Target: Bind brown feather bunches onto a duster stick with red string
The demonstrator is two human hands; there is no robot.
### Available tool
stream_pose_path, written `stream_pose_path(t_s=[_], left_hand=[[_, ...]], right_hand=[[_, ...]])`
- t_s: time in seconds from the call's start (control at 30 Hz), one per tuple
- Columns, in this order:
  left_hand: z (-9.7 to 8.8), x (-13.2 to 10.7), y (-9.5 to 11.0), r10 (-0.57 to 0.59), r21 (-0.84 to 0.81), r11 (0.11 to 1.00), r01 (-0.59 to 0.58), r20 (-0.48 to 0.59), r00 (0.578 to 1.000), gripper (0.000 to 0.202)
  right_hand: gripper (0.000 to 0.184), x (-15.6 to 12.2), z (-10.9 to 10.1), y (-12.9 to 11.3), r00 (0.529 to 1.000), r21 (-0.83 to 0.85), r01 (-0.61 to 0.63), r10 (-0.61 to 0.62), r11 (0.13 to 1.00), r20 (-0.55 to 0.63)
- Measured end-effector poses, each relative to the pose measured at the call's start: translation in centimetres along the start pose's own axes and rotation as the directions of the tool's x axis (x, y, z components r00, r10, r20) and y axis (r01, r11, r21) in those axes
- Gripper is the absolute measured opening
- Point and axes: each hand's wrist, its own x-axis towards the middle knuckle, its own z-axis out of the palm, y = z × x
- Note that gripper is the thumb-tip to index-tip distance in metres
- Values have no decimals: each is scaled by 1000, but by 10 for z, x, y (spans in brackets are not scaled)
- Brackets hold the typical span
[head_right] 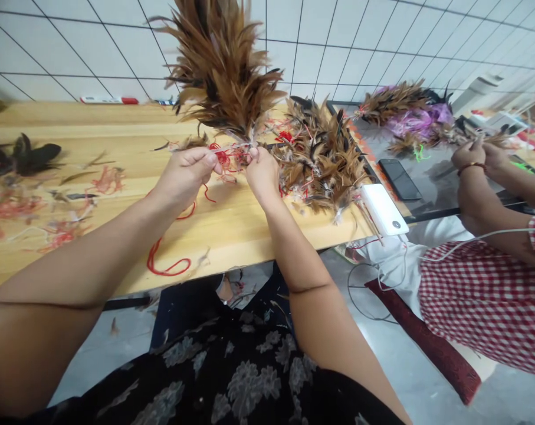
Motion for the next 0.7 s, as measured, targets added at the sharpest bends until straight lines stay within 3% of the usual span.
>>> stream_pose_path(t_s=[0.1, 0.2, 0.3, 0.37, 0.43, 0.5, 0.6, 0.7], left_hand=[[-4, 0, -1, 65, 57, 996, -64, -15, 998, 44], [-11, -2, 1, 251, 315, 917, -243, 17, 968, 40], [-20, 1, 5, 497, 615, 642, -458, 120, 859, 35], [-30, 8, 9, 580, 725, 468, -505, 180, 795, 38], [-44, 18, 12, 595, 772, 403, -491, 186, 782, 41], [-62, 28, 14, 557, 772, 427, -471, 186, 809, 39], [-89, 37, 14, 430, 657, 589, -471, 239, 871, 28], [-106, 39, 9, 197, 488, 813, -318, 283, 939, 18]], right_hand=[[43, -5, -10, -9, 1000, -134, -22, 20, 991, -15], [33, -9, -19, -13, 997, -308, -36, 15, 951, -71], [30, -12, -24, -17, 999, -487, 23, -41, 873, -27], [32, -15, -26, -22, 988, -579, 157, -119, 800, 102], [33, -21, -25, -31, 933, -606, 352, -219, 713, 284], [34, -29, -25, -40, 840, -575, 531, -298, 623, 453], [33, -39, -23, -51, 722, -508, 679, -361, 529, 590], [32, -44, -21, -55, 691, -490, 709, -366, 507, 623]])
